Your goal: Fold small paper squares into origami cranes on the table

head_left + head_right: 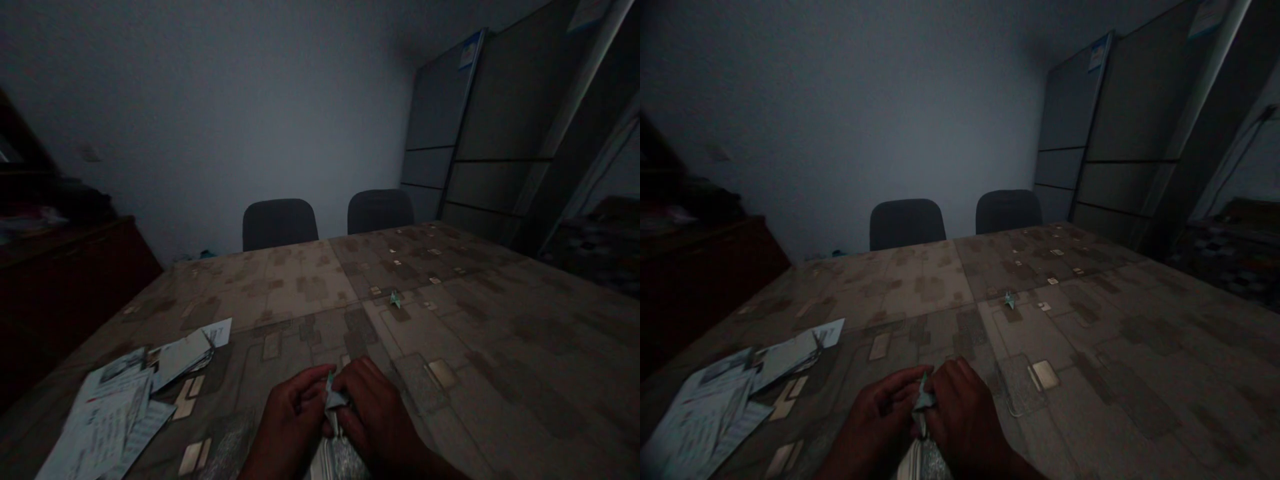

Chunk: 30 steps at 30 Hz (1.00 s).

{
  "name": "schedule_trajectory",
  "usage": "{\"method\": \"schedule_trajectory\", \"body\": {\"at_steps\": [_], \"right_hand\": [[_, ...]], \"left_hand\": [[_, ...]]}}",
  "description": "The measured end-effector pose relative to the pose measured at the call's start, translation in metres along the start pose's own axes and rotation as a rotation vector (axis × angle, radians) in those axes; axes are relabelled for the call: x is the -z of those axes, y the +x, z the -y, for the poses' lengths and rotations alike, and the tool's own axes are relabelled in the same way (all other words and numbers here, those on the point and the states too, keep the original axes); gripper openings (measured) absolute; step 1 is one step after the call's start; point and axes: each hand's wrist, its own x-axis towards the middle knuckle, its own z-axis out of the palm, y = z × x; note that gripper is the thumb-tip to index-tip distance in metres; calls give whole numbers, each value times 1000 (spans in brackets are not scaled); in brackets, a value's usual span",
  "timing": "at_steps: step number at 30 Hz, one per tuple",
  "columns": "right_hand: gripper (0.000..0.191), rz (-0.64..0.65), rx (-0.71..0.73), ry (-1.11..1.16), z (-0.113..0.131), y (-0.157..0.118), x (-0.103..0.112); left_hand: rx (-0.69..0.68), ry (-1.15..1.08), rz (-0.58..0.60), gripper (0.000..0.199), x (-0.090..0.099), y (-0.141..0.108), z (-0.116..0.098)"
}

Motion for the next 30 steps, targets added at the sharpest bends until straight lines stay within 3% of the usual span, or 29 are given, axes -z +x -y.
{"method": "schedule_trajectory", "body": {"at_steps": [6, 11, 18, 22, 30], "right_hand": [[15, 10, -132, 159, -1, 0, 0], [19, -6, -214, 184, -1, -2, 1], [17, 80, -303, 202, 3, -1, 5], [20, 148, -305, 205, 5, -1, 12], [10, 37, -195, 149, 2, -3, 12]], "left_hand": [[-99, 3, 105, 34, 10, -2, 2], [-60, -54, 219, 40, 16, 3, 4], [-49, -42, 294, 45, 21, 9, 4], [-17, -94, 265, 47, 20, 10, 2], [4, -87, 292, 48, 18, 7, 4]]}}
